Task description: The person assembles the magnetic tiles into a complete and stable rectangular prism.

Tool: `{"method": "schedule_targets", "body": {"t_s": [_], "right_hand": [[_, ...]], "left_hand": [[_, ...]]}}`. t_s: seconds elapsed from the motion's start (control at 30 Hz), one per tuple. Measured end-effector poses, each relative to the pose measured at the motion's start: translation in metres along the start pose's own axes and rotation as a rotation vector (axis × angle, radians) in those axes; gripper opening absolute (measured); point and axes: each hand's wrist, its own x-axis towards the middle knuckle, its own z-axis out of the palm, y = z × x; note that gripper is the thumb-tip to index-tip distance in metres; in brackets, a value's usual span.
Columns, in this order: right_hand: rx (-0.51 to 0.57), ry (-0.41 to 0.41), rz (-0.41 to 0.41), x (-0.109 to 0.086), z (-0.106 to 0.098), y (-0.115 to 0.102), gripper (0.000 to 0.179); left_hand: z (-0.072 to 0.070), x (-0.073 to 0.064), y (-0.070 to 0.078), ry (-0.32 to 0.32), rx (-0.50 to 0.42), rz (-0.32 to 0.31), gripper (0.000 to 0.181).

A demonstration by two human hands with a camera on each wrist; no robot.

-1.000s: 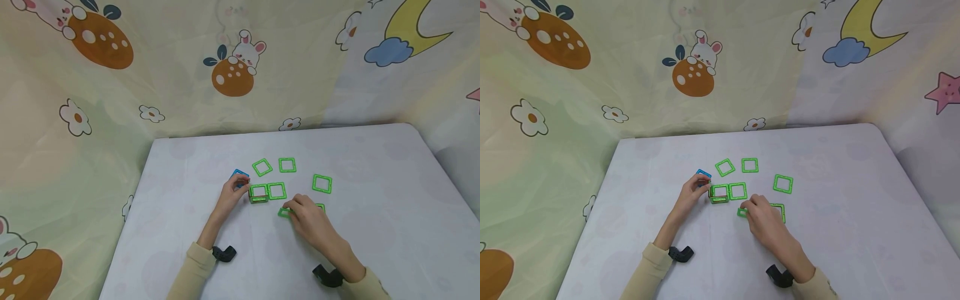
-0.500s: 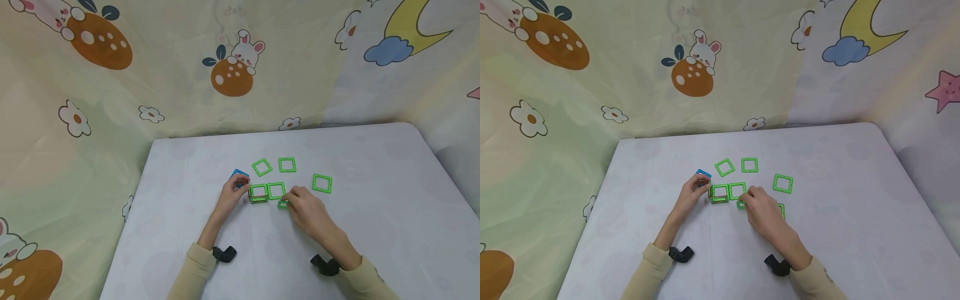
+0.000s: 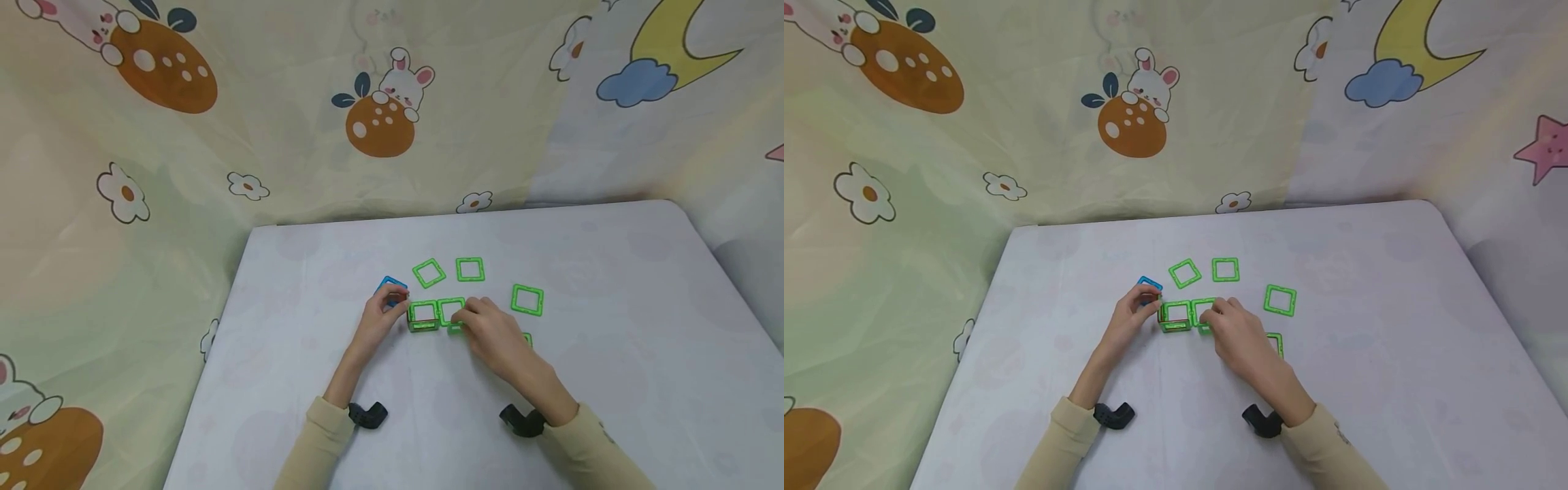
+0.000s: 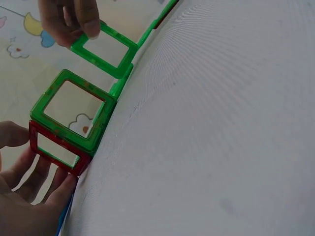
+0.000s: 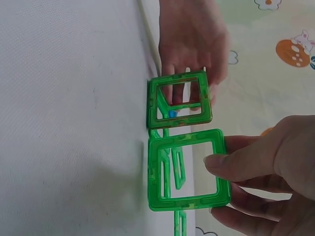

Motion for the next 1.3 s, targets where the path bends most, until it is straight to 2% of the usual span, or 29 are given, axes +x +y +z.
{"method": "schedule_targets", "body": {"t_s": [0.37,0.6,0.8,1.1,1.3], "right_hand": [[-0.048,-0.008,-0.027,0.008,0.005,0.002,0.023],[-0.052,-0.020,-0.023,0.011,0.006,0.001,0.023],[-0.045,-0.022,-0.021,0.013,0.007,0.001,0.022],[-0.025,-0.018,-0.029,0.016,0.009,0.000,0.021],[-0.001,-0.031,-0.006,0.016,0.011,0.000,0.021]], "left_hand": [[0.002,0.001,0.002,0.007,-0.011,0.002,0.032],[0.002,0.002,0.002,0.005,0.013,0.003,0.031],[0.002,0.002,0.002,0.008,0.021,0.021,0.031],[0.001,0.001,0.003,0.013,0.021,0.017,0.031],[0.001,0.000,0.001,0.014,0.014,0.004,0.031]]}}
